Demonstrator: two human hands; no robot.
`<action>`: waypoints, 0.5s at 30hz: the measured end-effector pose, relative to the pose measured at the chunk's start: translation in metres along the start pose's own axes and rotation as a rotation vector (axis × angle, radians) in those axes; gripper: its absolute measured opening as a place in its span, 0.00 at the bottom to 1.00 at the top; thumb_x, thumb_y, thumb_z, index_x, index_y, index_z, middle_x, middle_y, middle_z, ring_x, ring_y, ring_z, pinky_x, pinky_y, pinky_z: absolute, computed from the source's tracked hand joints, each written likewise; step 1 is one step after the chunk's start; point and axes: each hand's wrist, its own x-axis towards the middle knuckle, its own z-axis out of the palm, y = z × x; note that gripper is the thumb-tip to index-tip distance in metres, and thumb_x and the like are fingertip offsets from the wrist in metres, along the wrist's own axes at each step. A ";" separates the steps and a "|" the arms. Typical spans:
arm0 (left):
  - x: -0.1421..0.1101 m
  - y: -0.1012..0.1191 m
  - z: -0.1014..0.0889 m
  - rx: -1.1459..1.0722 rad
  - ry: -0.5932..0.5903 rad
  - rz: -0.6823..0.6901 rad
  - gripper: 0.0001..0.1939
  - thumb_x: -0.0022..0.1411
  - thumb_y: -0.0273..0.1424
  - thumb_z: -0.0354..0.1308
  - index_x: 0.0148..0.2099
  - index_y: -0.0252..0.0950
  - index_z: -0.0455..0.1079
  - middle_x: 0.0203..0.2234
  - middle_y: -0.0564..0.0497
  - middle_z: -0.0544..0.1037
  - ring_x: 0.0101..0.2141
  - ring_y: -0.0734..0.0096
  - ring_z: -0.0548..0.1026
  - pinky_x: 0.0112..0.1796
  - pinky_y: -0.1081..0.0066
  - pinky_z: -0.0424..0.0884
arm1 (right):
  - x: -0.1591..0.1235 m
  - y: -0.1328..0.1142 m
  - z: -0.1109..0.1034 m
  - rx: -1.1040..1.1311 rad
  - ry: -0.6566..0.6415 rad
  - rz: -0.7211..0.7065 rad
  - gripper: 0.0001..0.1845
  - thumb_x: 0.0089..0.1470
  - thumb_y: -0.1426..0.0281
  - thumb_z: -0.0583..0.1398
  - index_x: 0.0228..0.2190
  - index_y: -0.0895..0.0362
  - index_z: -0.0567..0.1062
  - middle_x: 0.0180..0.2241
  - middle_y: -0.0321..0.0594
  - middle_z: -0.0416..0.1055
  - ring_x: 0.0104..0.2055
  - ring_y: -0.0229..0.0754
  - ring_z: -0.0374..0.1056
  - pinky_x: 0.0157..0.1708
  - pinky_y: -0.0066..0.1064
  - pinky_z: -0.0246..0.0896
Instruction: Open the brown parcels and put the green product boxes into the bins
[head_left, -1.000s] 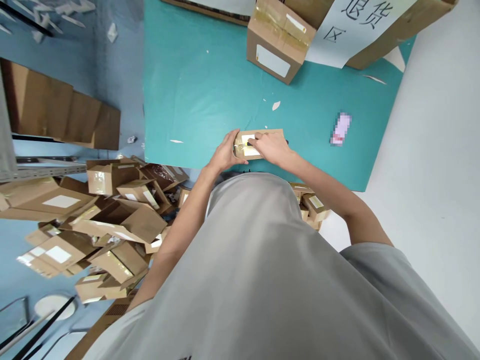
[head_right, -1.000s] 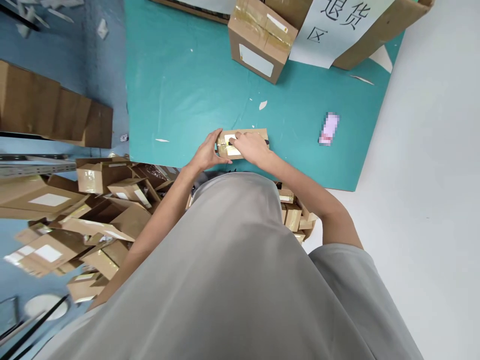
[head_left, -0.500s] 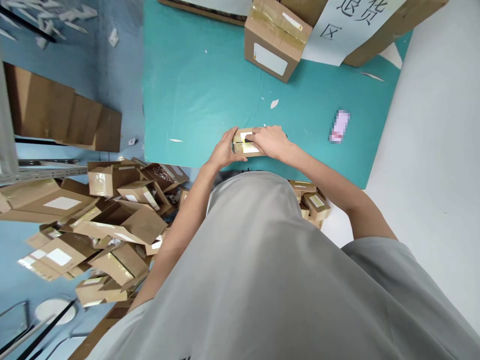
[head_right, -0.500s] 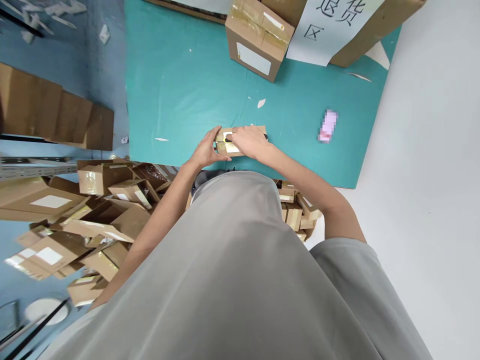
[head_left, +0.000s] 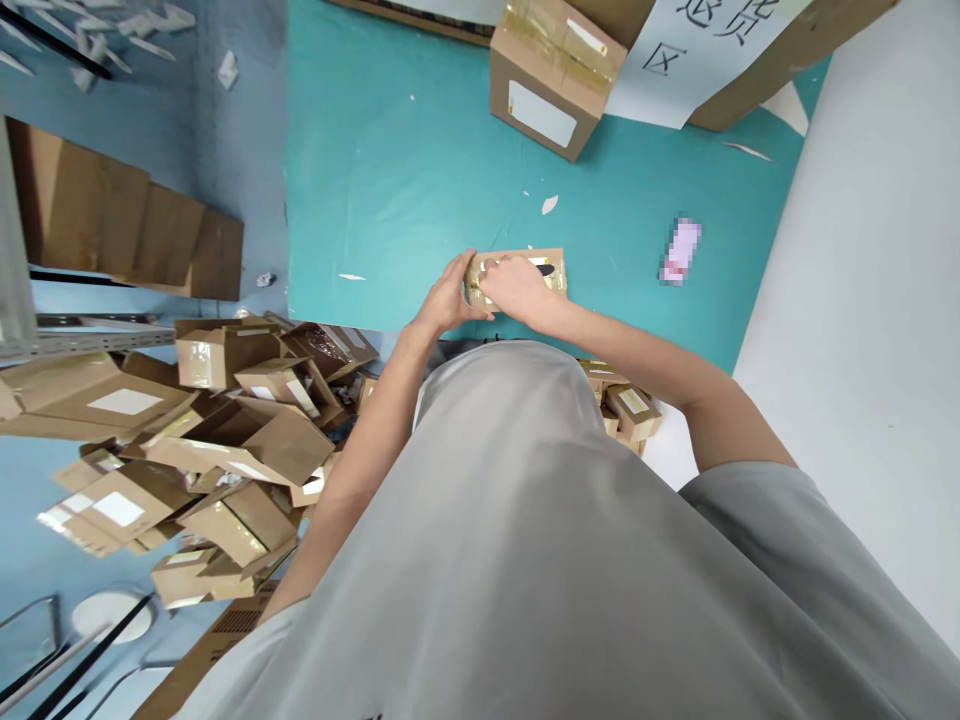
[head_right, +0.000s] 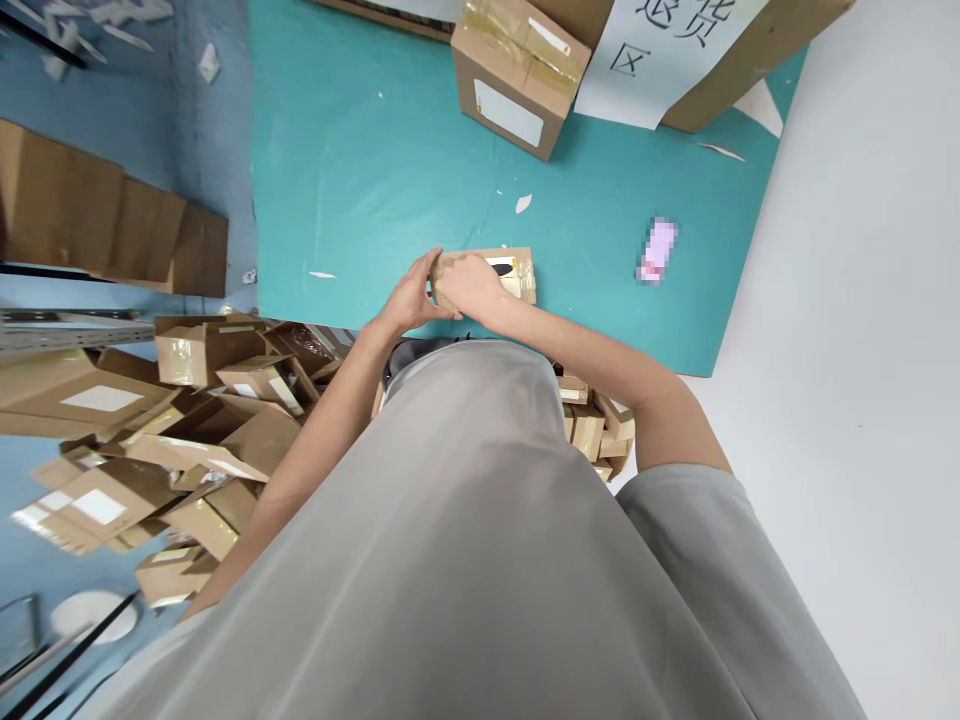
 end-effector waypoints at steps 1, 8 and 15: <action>-0.001 0.001 -0.001 0.004 0.000 -0.002 0.73 0.44 0.51 0.88 0.82 0.37 0.55 0.78 0.30 0.63 0.77 0.34 0.64 0.77 0.43 0.61 | 0.004 -0.003 0.003 -0.011 0.000 0.019 0.26 0.82 0.61 0.51 0.59 0.60 0.84 0.53 0.58 0.84 0.58 0.61 0.81 0.57 0.50 0.73; -0.006 0.011 -0.001 0.023 0.006 -0.035 0.72 0.46 0.47 0.88 0.83 0.39 0.53 0.77 0.31 0.64 0.76 0.35 0.65 0.75 0.44 0.64 | -0.026 0.035 0.014 -0.091 -0.114 0.256 0.23 0.79 0.69 0.53 0.51 0.64 0.88 0.51 0.64 0.84 0.55 0.62 0.81 0.53 0.49 0.72; -0.007 0.003 -0.003 -0.014 0.007 -0.023 0.73 0.42 0.40 0.90 0.83 0.40 0.55 0.78 0.33 0.64 0.74 0.35 0.67 0.73 0.45 0.69 | -0.153 0.159 0.036 -0.153 -0.133 0.599 0.26 0.80 0.68 0.50 0.49 0.63 0.88 0.50 0.66 0.82 0.56 0.63 0.79 0.52 0.49 0.68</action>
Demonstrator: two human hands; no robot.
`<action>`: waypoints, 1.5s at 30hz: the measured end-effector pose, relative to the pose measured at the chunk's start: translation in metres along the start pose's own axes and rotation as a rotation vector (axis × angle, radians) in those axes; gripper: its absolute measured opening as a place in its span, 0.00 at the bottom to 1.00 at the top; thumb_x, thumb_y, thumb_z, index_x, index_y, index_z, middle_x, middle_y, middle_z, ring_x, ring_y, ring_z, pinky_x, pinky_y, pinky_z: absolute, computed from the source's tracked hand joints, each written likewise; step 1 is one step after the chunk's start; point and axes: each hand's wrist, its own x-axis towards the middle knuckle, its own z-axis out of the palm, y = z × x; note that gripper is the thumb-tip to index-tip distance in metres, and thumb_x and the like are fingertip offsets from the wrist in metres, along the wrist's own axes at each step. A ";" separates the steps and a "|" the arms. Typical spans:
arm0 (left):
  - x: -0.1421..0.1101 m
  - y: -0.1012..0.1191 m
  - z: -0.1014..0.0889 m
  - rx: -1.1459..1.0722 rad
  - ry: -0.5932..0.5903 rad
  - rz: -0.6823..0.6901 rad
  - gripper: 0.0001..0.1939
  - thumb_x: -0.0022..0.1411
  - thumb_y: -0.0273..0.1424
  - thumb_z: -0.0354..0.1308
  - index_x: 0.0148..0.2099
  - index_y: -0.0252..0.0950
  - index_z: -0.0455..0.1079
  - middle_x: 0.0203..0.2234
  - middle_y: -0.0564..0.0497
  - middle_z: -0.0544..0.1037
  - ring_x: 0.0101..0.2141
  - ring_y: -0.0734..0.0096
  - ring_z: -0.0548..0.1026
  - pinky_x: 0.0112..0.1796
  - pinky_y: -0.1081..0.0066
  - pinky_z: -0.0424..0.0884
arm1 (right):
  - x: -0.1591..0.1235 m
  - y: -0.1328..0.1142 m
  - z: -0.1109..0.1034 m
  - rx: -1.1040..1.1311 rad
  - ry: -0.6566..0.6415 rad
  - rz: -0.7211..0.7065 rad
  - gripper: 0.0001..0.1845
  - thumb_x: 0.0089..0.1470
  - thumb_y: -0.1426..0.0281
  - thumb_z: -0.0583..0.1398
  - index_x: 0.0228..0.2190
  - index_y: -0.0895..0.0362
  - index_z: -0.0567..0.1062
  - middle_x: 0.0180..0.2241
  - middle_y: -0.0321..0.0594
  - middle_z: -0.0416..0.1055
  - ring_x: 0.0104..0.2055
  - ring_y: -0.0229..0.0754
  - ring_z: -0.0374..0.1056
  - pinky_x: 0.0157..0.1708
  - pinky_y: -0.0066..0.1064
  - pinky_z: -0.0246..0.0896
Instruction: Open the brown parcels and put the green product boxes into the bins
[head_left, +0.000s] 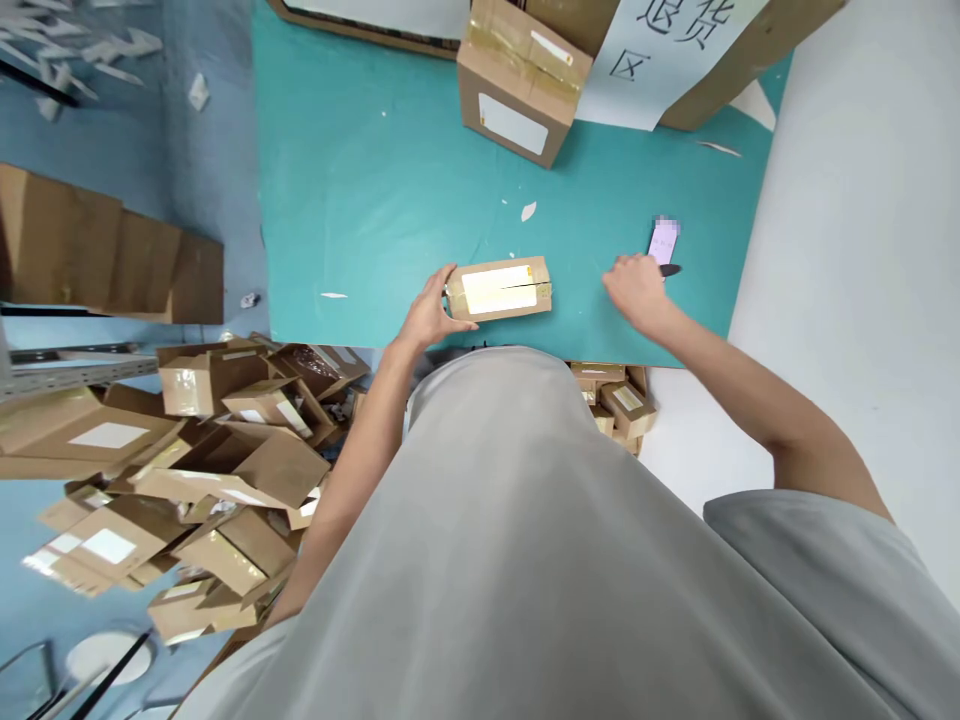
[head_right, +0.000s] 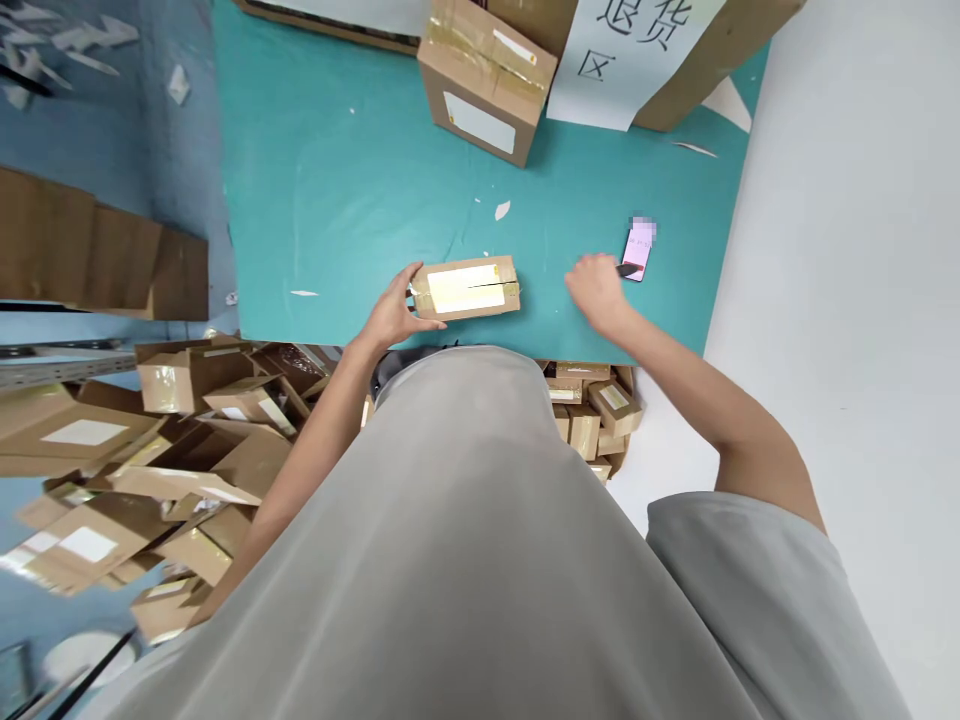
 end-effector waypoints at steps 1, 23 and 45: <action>-0.001 -0.002 -0.001 -0.005 0.000 -0.006 0.73 0.42 0.40 0.90 0.83 0.40 0.55 0.78 0.32 0.63 0.74 0.35 0.68 0.72 0.45 0.70 | -0.005 0.022 0.011 0.005 -0.035 0.056 0.27 0.80 0.68 0.50 0.50 0.64 0.88 0.50 0.66 0.82 0.56 0.63 0.79 0.51 0.49 0.67; -0.022 0.089 -0.001 0.513 -0.017 0.044 0.27 0.59 0.25 0.77 0.58 0.37 0.74 0.61 0.34 0.75 0.61 0.38 0.73 0.62 0.43 0.73 | 0.028 -0.118 0.057 0.985 0.464 -0.033 0.30 0.77 0.59 0.54 0.72 0.56 0.73 0.78 0.58 0.62 0.71 0.53 0.72 0.68 0.45 0.72; -0.015 0.091 0.016 0.670 -0.214 0.218 0.25 0.74 0.21 0.53 0.65 0.42 0.81 0.58 0.37 0.84 0.59 0.44 0.74 0.54 0.47 0.70 | 0.087 -0.125 0.014 0.735 0.351 0.173 0.21 0.76 0.65 0.55 0.63 0.57 0.76 0.56 0.54 0.81 0.50 0.51 0.77 0.51 0.38 0.71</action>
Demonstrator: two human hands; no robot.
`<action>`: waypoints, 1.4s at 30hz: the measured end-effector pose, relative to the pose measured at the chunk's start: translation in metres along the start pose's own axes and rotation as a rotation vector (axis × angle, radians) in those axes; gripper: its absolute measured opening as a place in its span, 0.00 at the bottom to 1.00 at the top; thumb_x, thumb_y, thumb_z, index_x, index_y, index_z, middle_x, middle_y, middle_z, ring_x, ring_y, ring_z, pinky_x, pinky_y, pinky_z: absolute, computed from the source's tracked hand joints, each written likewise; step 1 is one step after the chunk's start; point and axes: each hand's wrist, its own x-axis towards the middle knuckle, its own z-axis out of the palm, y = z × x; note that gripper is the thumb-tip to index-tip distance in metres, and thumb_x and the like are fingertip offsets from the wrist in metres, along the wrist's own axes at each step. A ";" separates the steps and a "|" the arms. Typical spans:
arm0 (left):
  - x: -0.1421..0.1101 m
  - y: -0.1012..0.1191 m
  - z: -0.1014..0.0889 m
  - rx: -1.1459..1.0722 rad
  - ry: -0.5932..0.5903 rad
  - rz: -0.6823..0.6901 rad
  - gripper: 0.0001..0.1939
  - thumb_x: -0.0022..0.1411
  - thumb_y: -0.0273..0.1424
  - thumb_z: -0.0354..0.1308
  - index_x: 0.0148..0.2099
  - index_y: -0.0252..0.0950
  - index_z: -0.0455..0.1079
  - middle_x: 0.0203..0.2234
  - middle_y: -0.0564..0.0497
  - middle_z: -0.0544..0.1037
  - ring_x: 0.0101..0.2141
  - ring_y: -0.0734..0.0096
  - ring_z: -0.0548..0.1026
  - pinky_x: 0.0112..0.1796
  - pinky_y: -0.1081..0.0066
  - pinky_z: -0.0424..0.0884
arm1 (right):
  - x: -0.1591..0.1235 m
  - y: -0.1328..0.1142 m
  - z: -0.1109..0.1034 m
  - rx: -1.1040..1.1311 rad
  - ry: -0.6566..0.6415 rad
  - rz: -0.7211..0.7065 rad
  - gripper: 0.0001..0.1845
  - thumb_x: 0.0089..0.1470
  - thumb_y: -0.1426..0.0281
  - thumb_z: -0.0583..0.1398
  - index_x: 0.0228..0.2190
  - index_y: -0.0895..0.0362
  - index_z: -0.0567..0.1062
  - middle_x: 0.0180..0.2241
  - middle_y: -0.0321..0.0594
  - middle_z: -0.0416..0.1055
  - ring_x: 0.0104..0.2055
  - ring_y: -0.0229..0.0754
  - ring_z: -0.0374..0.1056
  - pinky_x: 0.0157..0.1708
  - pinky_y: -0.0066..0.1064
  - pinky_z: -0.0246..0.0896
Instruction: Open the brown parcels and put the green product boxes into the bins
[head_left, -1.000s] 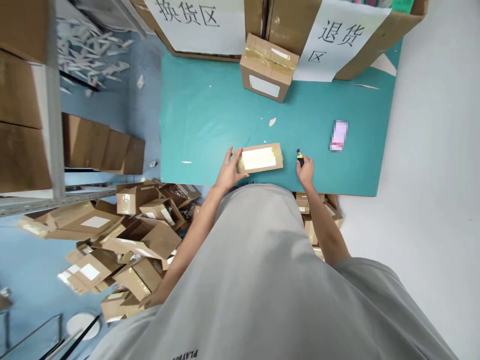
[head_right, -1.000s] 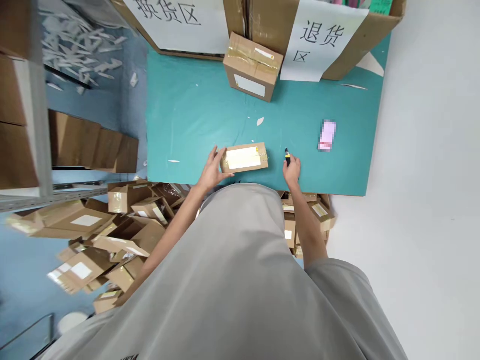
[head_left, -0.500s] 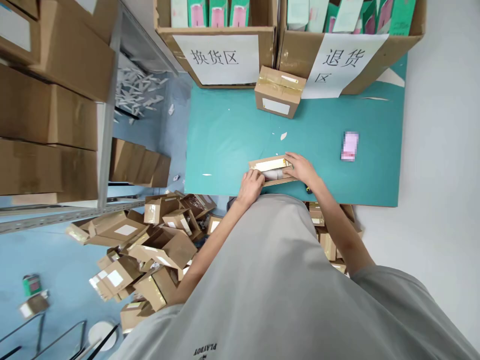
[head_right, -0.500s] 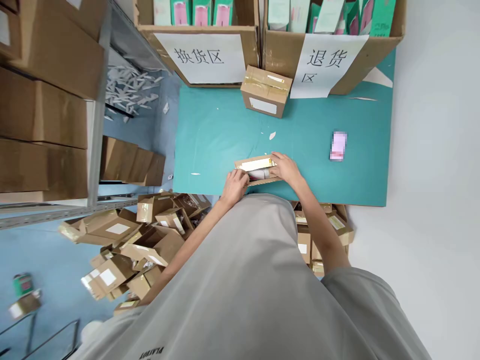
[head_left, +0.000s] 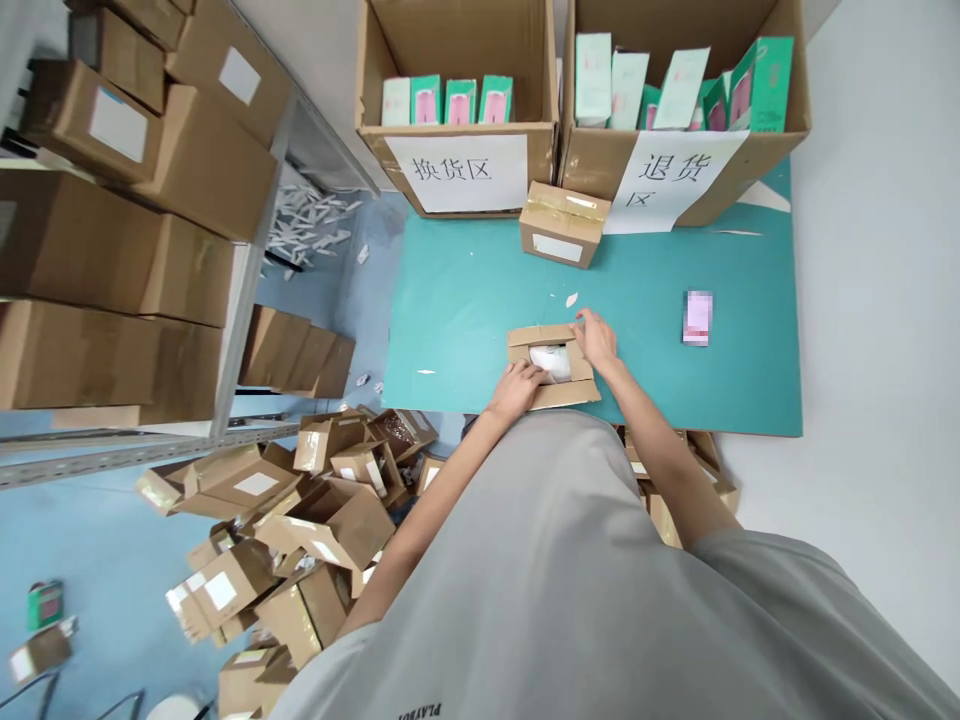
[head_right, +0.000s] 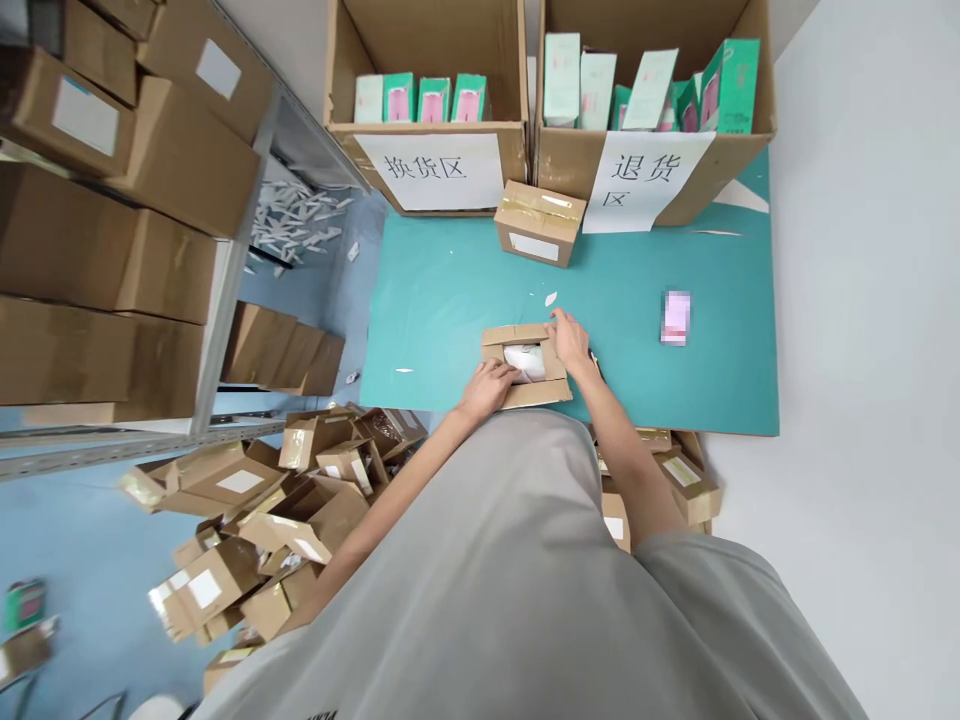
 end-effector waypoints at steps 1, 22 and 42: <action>0.004 0.000 -0.002 0.015 -0.025 0.016 0.23 0.74 0.21 0.54 0.61 0.41 0.83 0.54 0.37 0.85 0.56 0.44 0.74 0.54 0.47 0.69 | -0.003 -0.005 -0.001 -0.060 0.021 -0.025 0.20 0.76 0.67 0.54 0.60 0.57 0.78 0.59 0.56 0.79 0.53 0.52 0.76 0.53 0.39 0.71; -0.074 -0.027 -0.021 -0.132 0.211 -0.226 0.17 0.75 0.45 0.66 0.59 0.43 0.82 0.60 0.37 0.81 0.64 0.38 0.73 0.64 0.42 0.73 | -0.081 -0.033 -0.005 -0.357 -0.351 -0.487 0.19 0.77 0.72 0.56 0.59 0.63 0.82 0.58 0.59 0.81 0.64 0.58 0.68 0.61 0.41 0.64; 0.036 -0.003 -0.008 0.172 -0.149 -0.250 0.39 0.72 0.31 0.67 0.80 0.36 0.61 0.58 0.30 0.78 0.61 0.40 0.72 0.61 0.51 0.71 | -0.089 0.004 -0.016 -0.262 -0.185 -0.342 0.20 0.74 0.73 0.58 0.62 0.62 0.79 0.62 0.58 0.77 0.67 0.60 0.65 0.69 0.46 0.65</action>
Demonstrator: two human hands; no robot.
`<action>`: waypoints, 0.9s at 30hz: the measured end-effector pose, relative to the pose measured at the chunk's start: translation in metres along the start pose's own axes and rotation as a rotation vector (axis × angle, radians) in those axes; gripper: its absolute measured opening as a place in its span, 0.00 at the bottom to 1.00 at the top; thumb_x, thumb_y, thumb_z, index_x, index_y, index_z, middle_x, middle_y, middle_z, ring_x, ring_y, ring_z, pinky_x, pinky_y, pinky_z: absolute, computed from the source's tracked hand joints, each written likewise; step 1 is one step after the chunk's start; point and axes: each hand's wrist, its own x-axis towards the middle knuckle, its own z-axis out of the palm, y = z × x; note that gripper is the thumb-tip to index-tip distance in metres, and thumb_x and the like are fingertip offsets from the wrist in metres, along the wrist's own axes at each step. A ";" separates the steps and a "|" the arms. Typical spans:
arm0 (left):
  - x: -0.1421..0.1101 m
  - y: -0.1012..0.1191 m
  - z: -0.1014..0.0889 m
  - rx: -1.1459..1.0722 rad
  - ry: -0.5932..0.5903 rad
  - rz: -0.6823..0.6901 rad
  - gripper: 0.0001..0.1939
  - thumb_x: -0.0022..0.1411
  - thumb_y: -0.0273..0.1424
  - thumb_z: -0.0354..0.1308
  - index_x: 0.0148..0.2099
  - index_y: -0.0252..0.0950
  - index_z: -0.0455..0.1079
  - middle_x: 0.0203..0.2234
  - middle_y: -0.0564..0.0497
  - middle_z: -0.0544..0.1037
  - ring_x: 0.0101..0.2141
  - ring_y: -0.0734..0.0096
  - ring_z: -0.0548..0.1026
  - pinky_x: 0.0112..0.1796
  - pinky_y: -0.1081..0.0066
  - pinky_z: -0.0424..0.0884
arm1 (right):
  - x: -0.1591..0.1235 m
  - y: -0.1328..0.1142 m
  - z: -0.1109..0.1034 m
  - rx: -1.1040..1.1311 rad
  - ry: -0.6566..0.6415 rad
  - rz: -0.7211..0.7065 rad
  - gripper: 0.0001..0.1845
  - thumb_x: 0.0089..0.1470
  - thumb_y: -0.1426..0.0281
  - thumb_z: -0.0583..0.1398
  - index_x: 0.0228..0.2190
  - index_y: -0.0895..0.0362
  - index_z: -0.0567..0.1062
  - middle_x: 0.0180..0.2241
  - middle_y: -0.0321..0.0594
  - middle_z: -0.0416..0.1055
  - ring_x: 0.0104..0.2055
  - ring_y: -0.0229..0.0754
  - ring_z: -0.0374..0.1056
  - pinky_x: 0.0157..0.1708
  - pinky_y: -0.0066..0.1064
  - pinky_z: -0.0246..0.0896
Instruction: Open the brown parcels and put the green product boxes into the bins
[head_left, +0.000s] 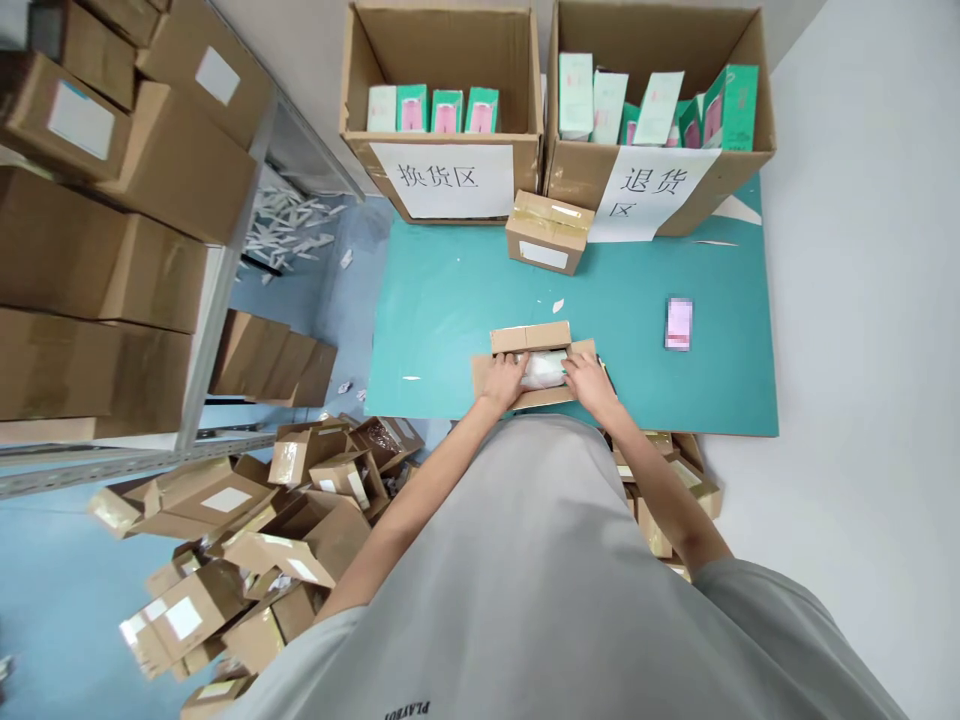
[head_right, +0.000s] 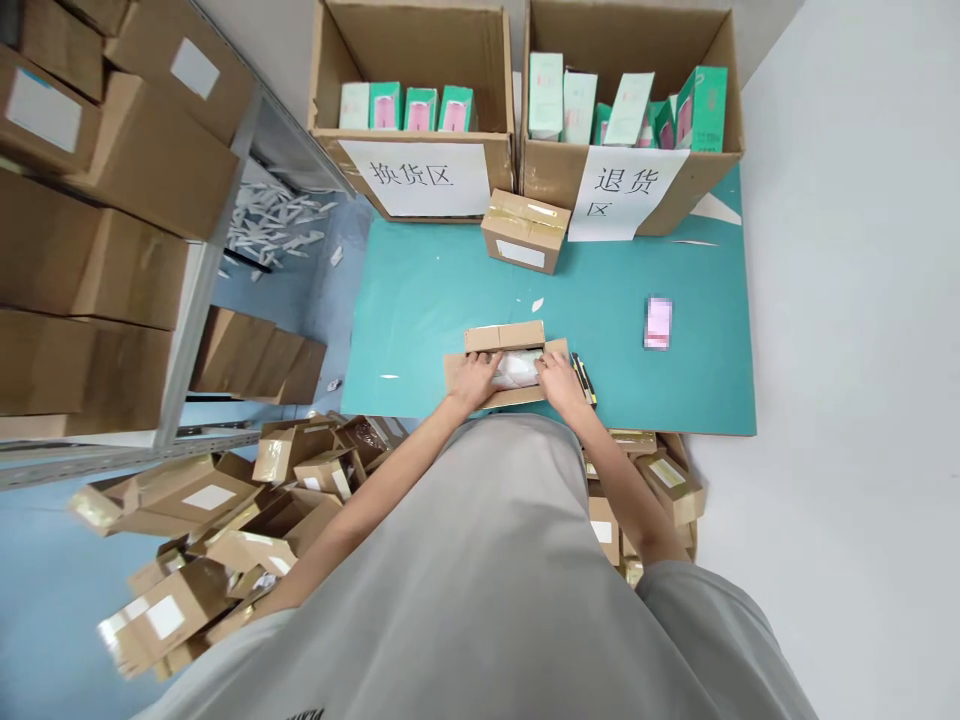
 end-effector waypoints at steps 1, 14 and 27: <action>0.004 0.003 -0.001 0.014 -0.036 -0.004 0.35 0.75 0.29 0.62 0.80 0.38 0.61 0.58 0.31 0.78 0.59 0.43 0.73 0.60 0.53 0.71 | 0.006 -0.006 0.002 0.010 -0.016 -0.031 0.22 0.74 0.74 0.59 0.65 0.62 0.78 0.65 0.58 0.76 0.69 0.59 0.65 0.70 0.46 0.63; -0.005 0.000 -0.001 -0.141 -0.028 0.014 0.16 0.81 0.27 0.53 0.56 0.36 0.83 0.55 0.38 0.81 0.53 0.54 0.82 0.50 0.62 0.77 | 0.053 -0.043 0.009 0.024 -0.231 0.028 0.20 0.75 0.69 0.61 0.64 0.55 0.79 0.65 0.55 0.74 0.62 0.56 0.77 0.57 0.37 0.72; -0.018 -0.019 -0.018 -0.817 0.433 0.000 0.27 0.68 0.15 0.55 0.58 0.41 0.87 0.52 0.44 0.87 0.53 0.58 0.84 0.57 0.62 0.78 | 0.060 -0.068 -0.016 0.223 -0.022 -0.084 0.25 0.72 0.78 0.55 0.64 0.57 0.78 0.60 0.53 0.80 0.59 0.54 0.77 0.58 0.40 0.70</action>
